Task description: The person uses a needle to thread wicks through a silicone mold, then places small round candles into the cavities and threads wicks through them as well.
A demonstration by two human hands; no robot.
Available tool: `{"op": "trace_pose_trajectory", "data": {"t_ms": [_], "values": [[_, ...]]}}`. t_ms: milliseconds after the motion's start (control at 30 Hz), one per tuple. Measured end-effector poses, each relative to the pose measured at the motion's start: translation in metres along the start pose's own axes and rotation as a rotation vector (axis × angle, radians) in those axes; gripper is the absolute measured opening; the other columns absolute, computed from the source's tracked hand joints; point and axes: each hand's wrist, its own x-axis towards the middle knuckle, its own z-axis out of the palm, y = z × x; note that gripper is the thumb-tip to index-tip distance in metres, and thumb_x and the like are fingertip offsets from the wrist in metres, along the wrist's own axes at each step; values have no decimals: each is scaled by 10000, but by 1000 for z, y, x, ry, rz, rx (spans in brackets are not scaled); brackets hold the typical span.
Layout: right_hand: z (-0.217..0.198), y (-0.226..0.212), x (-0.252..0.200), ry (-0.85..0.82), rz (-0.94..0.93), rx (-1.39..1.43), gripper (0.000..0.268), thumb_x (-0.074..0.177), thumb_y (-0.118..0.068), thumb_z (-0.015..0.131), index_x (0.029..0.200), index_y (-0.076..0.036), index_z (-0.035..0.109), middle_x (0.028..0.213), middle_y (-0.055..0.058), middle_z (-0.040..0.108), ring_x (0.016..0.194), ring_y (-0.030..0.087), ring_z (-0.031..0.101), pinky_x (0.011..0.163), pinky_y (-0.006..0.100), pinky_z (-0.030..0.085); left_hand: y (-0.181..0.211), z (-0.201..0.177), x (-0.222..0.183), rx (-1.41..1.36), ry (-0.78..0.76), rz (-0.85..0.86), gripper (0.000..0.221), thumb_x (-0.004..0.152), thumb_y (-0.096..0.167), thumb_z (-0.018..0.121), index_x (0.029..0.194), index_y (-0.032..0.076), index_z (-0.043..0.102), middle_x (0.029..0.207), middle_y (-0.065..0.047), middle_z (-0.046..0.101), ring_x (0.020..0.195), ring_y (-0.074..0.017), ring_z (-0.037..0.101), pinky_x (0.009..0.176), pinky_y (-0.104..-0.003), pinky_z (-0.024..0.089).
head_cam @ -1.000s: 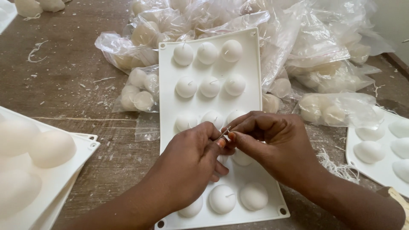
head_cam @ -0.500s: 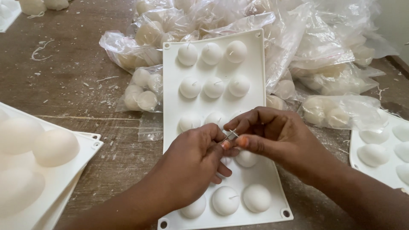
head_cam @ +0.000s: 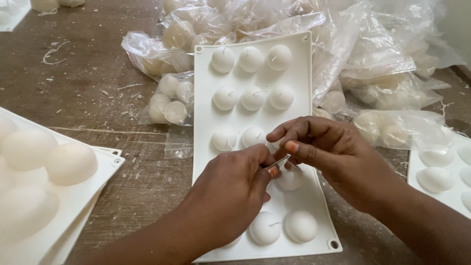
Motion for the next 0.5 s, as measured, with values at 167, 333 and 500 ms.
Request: {"op": "trace_pose_trajectory", "data": {"t_ms": [167, 333, 500], "values": [[-15, 10, 4, -91, -1, 40, 121, 930, -127, 680, 938, -9, 706, 1126, 164, 762, 960, 209, 729, 882, 415, 601, -21, 11, 7, -101, 39, 123, 208, 1002, 237, 571, 975, 50, 657, 734, -100, 737, 633, -169, 757, 588, -354, 576], [-28, 16, 8, -192, -18, 154, 154, 969, -166, 680, 990, -16, 651, 1127, 208, 752, 1018, 258, 753, 940, 441, 599, -11, 6, 4, -112, 48, 90, 198, 957, 224, 557, 985, 55, 657, 716, -98, 727, 644, -162, 758, 584, -344, 583], [-26, -2, 8, -369, -49, 183, 387, 918, -155, 761, 1253, -33, 610, 1282, 135, 694, 1158, 217, 687, 987, 419, 567, -18, 10, 6, -204, 55, 153, 190, 966, 191, 574, 928, 24, 657, 741, -92, 729, 685, -136, 755, 610, -315, 594]]}}
